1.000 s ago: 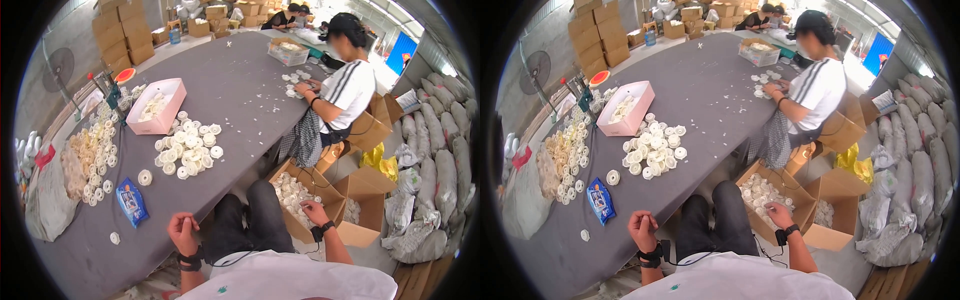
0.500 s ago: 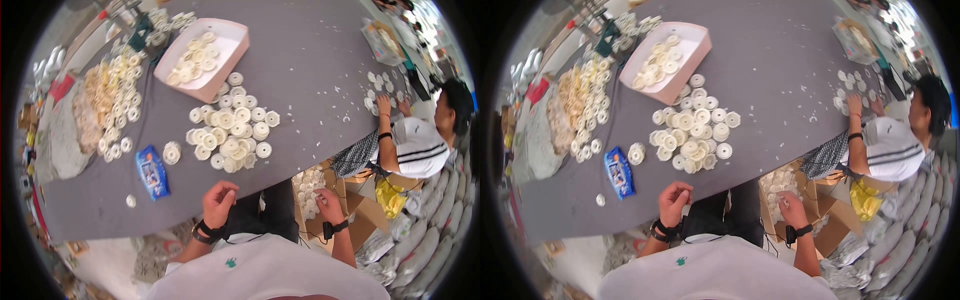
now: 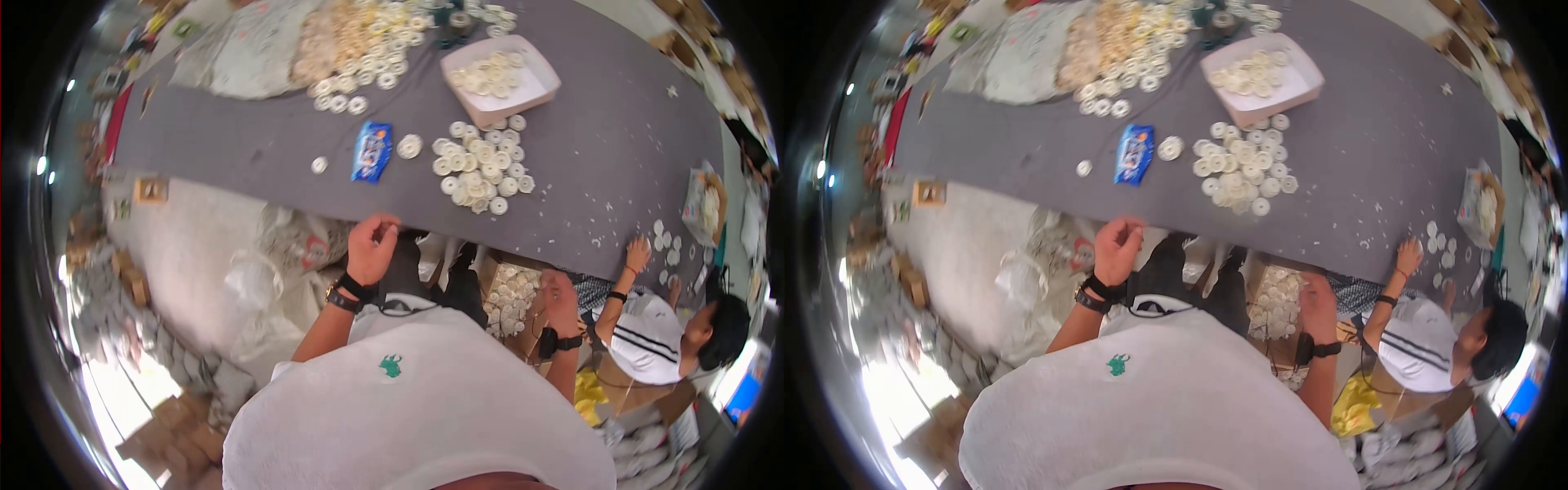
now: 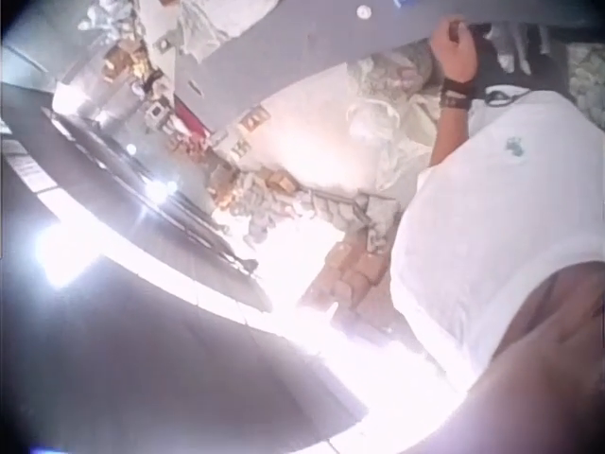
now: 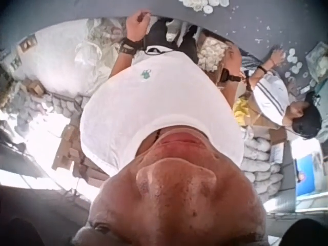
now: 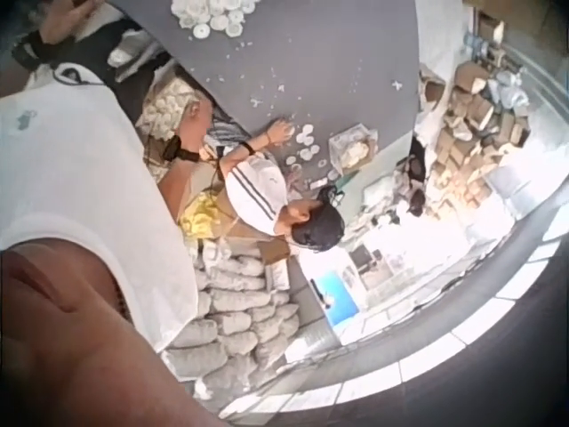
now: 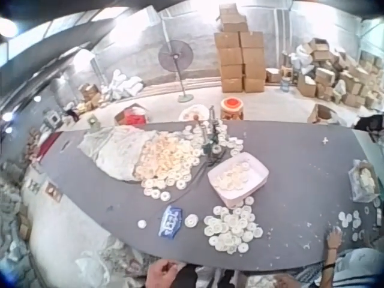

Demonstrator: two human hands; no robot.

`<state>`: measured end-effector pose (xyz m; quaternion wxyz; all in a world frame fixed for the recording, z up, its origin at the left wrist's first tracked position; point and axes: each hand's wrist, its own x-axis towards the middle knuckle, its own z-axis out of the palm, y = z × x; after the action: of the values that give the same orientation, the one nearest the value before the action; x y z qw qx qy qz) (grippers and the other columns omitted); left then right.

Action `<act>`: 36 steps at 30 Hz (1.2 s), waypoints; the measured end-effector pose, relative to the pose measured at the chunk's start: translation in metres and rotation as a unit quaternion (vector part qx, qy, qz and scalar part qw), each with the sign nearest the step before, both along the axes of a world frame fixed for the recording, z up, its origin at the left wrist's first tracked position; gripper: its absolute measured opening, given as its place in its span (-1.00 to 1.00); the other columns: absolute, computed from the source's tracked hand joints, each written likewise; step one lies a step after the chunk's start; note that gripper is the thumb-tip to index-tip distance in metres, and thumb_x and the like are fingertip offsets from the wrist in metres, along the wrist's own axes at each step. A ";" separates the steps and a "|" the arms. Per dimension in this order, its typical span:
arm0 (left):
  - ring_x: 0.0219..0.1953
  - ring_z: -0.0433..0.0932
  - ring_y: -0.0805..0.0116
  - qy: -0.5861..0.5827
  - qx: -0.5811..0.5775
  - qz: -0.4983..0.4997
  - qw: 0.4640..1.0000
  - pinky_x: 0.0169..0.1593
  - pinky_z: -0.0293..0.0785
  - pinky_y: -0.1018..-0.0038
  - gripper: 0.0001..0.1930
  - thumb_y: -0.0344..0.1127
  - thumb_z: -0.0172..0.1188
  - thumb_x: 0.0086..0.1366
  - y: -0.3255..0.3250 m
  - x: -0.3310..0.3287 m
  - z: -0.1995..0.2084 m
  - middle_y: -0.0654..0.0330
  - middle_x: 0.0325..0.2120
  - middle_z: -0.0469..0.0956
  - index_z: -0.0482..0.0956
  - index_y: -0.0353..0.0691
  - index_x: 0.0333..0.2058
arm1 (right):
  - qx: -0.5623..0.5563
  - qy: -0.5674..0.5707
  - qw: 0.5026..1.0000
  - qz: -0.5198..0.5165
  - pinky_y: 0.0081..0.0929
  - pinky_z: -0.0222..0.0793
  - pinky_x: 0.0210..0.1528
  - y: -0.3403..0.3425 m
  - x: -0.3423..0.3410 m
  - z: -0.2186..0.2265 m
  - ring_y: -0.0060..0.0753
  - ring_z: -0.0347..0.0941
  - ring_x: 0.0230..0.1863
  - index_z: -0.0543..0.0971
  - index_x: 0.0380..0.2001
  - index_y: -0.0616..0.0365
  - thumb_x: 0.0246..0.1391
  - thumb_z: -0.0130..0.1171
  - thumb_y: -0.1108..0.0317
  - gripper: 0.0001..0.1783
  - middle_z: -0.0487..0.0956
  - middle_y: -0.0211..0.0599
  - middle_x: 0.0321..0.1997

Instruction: Assemble and inspect white plastic components at a factory workstation.

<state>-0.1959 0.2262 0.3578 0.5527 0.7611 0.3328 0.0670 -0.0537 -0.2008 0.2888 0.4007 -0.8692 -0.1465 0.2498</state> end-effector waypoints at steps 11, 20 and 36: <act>-0.54 0.49 0.58 -0.137 -0.017 0.426 0.894 -0.46 0.41 0.61 -0.87 -0.52 0.12 0.34 0.060 -0.179 0.023 0.28 -0.48 0.57 0.60 -0.34 -0.18 | 0.012 -0.038 0.983 0.181 -0.36 0.50 0.06 0.139 0.064 0.049 -0.27 0.60 -0.07 0.60 0.08 0.15 0.25 0.17 0.47 -0.67 0.64 -0.17 -0.02; -0.40 0.64 0.27 -0.010 -0.154 0.750 0.643 -0.40 0.53 0.42 -0.64 -0.37 0.28 0.22 0.078 -0.369 -0.147 0.08 -0.33 0.62 0.55 -0.36 -0.01 | 0.021 -0.018 0.928 0.372 -0.39 0.50 -0.02 0.340 -0.001 0.061 -0.35 0.58 -0.13 0.60 0.08 0.15 0.25 0.16 0.49 -0.67 0.64 -0.23 0.00; 0.34 0.41 -0.01 0.340 -0.143 0.757 0.539 0.40 0.31 0.29 0.22 0.26 0.60 -0.11 0.172 -0.624 -0.335 -0.16 0.31 0.41 0.23 -0.37 0.38 | -0.086 0.023 0.849 0.521 -0.33 0.49 0.08 0.566 -0.115 0.069 -0.15 0.58 0.01 0.58 0.11 0.17 0.22 0.22 0.51 -0.63 0.60 -0.11 0.01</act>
<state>-0.8204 0.3983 0.0230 0.2430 0.1021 0.9531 0.1488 -0.1692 0.3655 0.3576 0.1388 -0.6900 -0.5467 0.4536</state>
